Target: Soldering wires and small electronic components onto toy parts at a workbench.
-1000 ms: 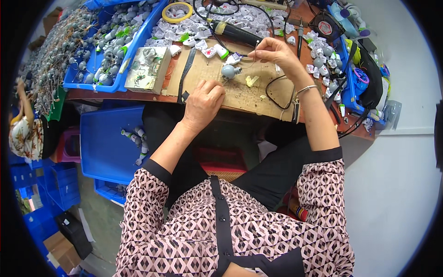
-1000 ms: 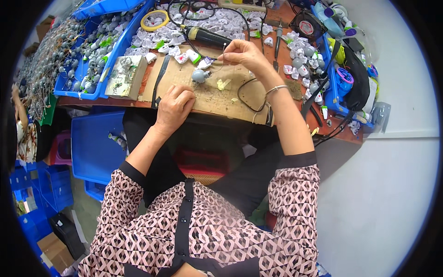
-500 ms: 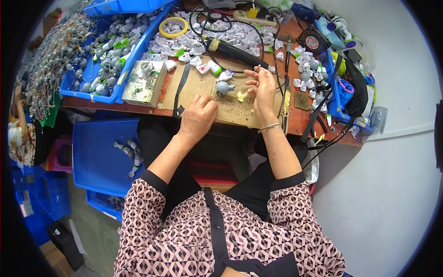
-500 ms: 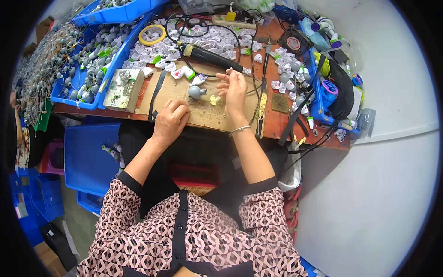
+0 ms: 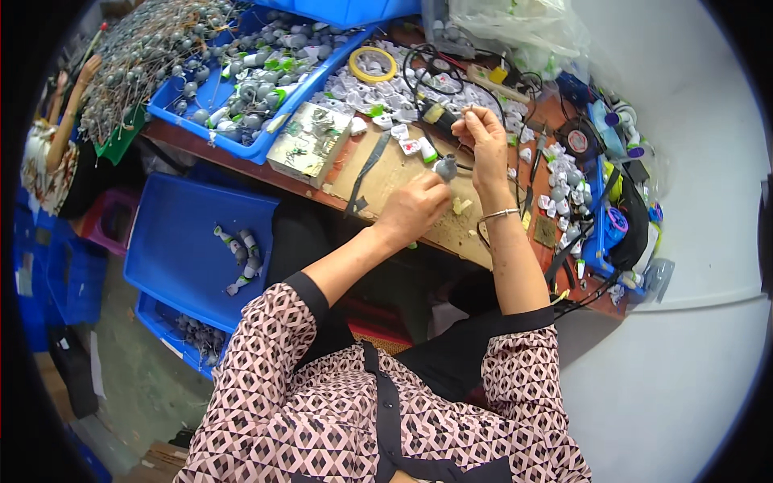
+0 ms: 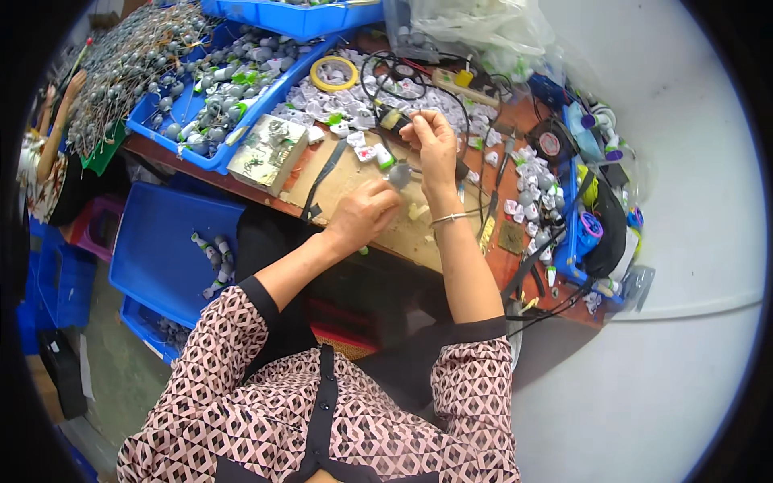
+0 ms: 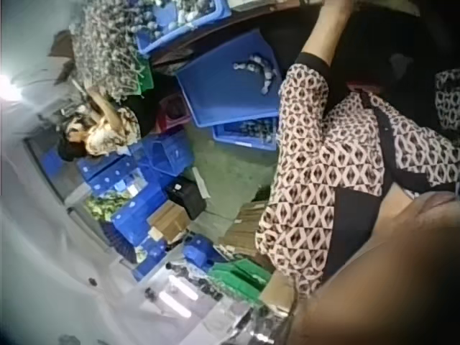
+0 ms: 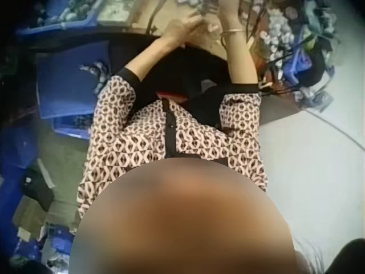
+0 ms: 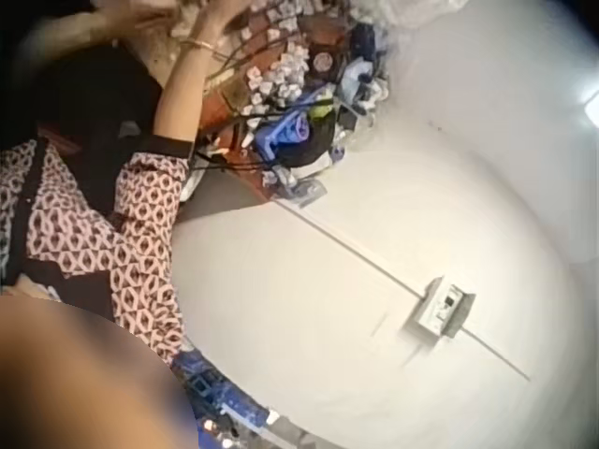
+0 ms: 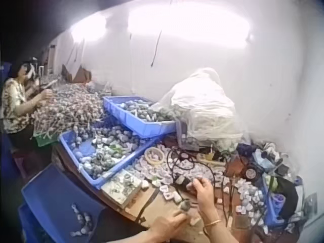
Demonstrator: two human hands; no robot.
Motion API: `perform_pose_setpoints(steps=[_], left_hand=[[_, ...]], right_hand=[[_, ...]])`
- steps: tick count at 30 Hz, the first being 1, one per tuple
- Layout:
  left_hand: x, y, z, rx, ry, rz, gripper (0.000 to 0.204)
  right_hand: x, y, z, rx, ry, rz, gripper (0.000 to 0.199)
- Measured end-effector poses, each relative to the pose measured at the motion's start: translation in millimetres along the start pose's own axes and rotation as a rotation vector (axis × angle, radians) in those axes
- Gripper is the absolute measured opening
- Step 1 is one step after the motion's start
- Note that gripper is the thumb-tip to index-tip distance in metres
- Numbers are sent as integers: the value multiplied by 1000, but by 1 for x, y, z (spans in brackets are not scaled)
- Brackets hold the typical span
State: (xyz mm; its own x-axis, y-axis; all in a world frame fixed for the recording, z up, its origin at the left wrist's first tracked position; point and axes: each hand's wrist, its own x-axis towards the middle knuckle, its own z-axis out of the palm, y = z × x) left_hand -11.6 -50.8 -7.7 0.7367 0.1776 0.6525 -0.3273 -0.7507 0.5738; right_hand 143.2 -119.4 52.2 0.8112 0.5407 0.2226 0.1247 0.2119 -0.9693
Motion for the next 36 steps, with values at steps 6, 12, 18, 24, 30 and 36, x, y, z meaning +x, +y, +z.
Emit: perform_pose_setpoints(steps=[6, 12, 18, 24, 30, 36], left_hand=[[15, -8, -7, 62, 74, 5, 12], [-16, -35, -79, 359, 219, 96, 10], [-41, -56, -128, 491, 330, 28, 14], [-49, -74, -127, 524, 354, -27, 18], [-49, -75, -127, 517, 351, -29, 19], [-49, -75, -128, 507, 362, -34, 20]], right_hand=[[29, -14, 41, -142, -219, 90, 14], [1, 19, 94, -509, -663, 158, 23], [1, 40, 114, -176, -646, 425, 22], [-2, 32, 119, -247, -702, 369, 20], [-1, 32, 119, -218, -677, 468, 19], [3, 38, 119, -93, -625, 560, 19]])
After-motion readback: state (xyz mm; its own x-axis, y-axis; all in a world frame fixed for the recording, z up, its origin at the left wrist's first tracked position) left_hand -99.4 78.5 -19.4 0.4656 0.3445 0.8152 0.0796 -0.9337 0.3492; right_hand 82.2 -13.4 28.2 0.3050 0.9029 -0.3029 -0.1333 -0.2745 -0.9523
